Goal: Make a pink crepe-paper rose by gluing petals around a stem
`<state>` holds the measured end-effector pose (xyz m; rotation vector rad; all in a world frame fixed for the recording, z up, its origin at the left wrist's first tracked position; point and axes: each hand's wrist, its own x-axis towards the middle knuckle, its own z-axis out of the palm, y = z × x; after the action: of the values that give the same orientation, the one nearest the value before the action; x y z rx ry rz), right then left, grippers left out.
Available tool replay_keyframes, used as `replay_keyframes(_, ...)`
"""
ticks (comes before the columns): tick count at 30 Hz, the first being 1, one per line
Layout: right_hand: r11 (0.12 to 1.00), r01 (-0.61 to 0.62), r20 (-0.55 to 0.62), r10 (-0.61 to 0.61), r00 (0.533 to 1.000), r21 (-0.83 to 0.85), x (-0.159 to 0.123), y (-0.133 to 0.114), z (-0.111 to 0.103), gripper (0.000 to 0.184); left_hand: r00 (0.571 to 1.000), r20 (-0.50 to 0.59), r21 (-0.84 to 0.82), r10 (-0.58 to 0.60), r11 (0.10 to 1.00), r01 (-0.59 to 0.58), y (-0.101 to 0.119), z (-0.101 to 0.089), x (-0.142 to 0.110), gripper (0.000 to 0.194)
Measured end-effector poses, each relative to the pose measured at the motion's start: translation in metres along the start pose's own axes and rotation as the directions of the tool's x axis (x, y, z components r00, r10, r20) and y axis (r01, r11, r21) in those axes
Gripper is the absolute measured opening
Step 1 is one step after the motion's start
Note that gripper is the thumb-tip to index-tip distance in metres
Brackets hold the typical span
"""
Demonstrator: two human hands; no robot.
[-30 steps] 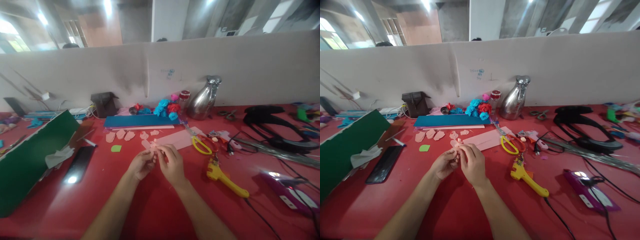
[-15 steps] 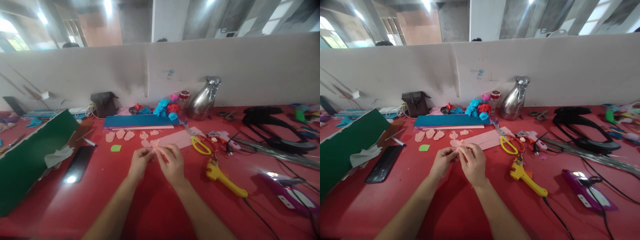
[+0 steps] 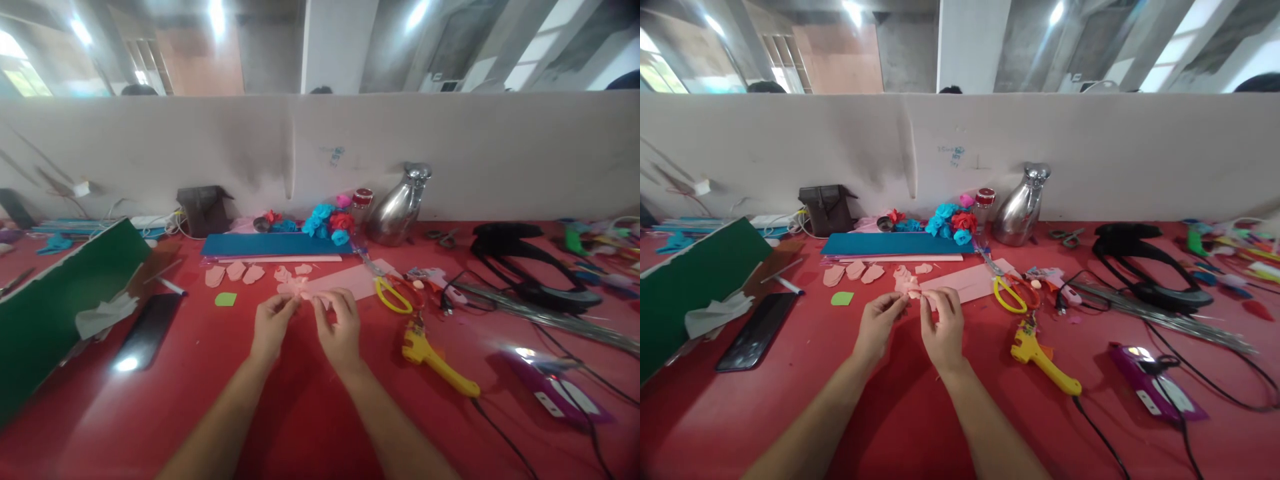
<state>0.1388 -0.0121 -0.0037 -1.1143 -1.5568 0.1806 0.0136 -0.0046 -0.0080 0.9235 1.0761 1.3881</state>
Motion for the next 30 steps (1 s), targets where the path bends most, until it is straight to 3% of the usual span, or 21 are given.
replay_keyframes(4, 0.994, -0.062, -0.049, 0.066, 0.997, 0.094, -0.003, 0.002, 0.001, 0.009, 0.980, -0.065, 0.018, 0.188, 0.982, -0.187, -0.004, -0.003, 0.003, 0.011)
replay_keyframes(7, 0.970, -0.152, -0.011, 0.157, 0.988, 0.190, -0.008, 0.001, 0.004, 0.011, 0.963, -0.092, 0.048, 0.252, 0.967, -0.248, -0.006, -0.006, 0.005, 0.008)
replay_keyframes(11, 0.906, -0.297, 0.127, 0.270, 0.954, 0.301, -0.013, -0.003, 0.012, 0.007, 0.972, -0.075, 0.021, 0.223, 0.975, -0.222, -0.008, -0.006, 0.006, 0.011)
replay_keyframes(15, 0.826, -0.409, 0.184, 0.365, 0.913, 0.388, -0.014, -0.005, 0.015, 0.013, 0.973, -0.069, 0.033, 0.220, 0.975, -0.219, -0.014, -0.007, 0.009, 0.009)
replay_keyframes(23, 0.770, -0.439, 0.202, 0.390, 0.898, 0.464, -0.005, -0.002, 0.013, 0.013, 0.980, -0.018, 0.037, 0.199, 0.980, -0.198, -0.025, -0.010, 0.013, 0.015)
replay_keyframes(30, 0.631, -0.574, 0.326, 0.474, 0.818, 0.523, -0.001, -0.006, 0.009, 0.019, 0.968, -0.025, 0.133, 0.248, 0.961, -0.243, -0.028, -0.012, 0.013, 0.014)
